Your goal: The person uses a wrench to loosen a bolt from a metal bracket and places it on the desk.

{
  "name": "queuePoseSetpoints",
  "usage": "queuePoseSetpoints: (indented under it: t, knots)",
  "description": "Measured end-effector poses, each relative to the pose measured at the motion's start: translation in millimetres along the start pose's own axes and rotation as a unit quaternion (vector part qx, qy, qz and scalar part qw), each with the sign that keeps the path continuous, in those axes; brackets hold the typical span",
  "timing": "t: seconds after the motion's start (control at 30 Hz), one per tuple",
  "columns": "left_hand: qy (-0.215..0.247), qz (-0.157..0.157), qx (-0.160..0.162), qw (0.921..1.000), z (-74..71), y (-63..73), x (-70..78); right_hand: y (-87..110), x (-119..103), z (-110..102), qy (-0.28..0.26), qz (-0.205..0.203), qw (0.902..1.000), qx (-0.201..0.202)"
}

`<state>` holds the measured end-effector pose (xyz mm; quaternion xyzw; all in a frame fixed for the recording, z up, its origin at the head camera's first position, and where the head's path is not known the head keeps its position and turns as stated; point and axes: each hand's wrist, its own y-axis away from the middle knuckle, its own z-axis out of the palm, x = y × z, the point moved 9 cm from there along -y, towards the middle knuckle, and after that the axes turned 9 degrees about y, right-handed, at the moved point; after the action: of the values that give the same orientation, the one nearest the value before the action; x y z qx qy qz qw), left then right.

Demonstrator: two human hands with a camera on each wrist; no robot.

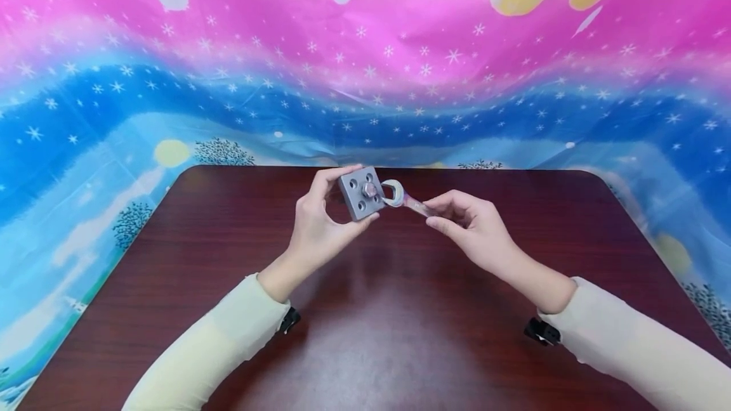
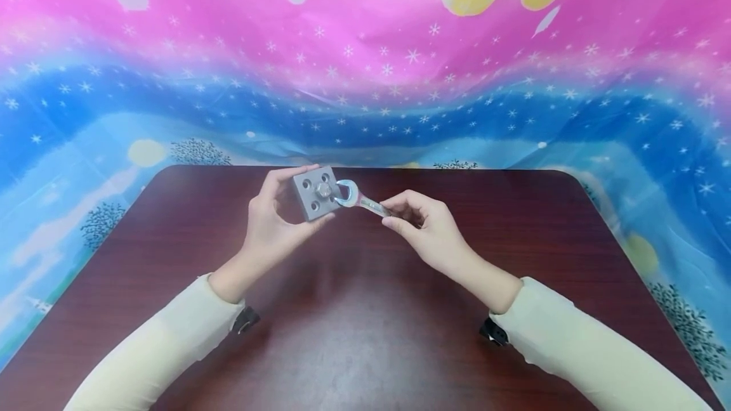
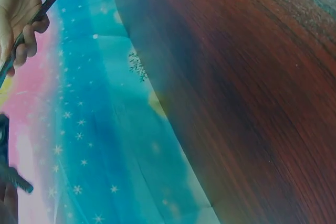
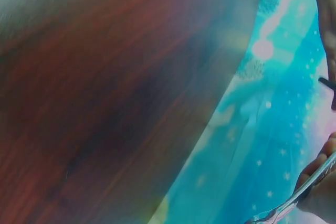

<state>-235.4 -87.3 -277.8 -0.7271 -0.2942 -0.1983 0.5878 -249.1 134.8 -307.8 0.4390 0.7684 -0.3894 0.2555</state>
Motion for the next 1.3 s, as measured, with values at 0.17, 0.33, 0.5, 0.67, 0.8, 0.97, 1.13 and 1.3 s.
queuePoseSetpoints:
  t: [0.17, 0.33, 0.5, 0.67, 0.8, 0.97, 1.13, 1.3]
  knots:
    - [-0.035, 0.016, 0.042, 0.9984, -4.3, -2.0, 1.7, -0.5, 1, 11, -0.033, 0.023, 0.9991, 0.010]
    - [-0.049, 0.018, 0.059, 0.9969, -4.9, -2.2, 0.1, -2.3, -3, 20, -0.052, 0.026, 0.9983, 0.010]
    - [-0.051, 0.023, 0.076, 0.9956, -4.7, 0.8, -0.5, -3.6, -7, 30, -0.055, 0.028, 0.9981, 0.002]
    - [-0.054, 0.045, 0.079, 0.9944, -1.7, 3.6, 4.5, -4.2, -10, 35, -0.062, 0.020, 0.9978, 0.007]
    - [-0.051, 0.062, 0.066, 0.9946, -0.6, 3.7, 8.2, -5.1, -14, 34, -0.066, 0.009, 0.9977, 0.017]
    - [-0.036, 0.072, 0.012, 0.9967, -0.3, -0.4, 10.0, -5.9, -14, 28, -0.059, 0.002, 0.9980, 0.021]
    - [0.020, 0.040, -0.060, 0.9972, 1.1, -4.4, 4.3, -5.6, -9, 23, -0.052, -0.006, 0.9985, 0.015]
    - [0.049, 0.006, -0.135, 0.9896, 6.7, -4.6, 0.2, -7.3, -7, 17, -0.041, -0.049, 0.9980, 0.004]
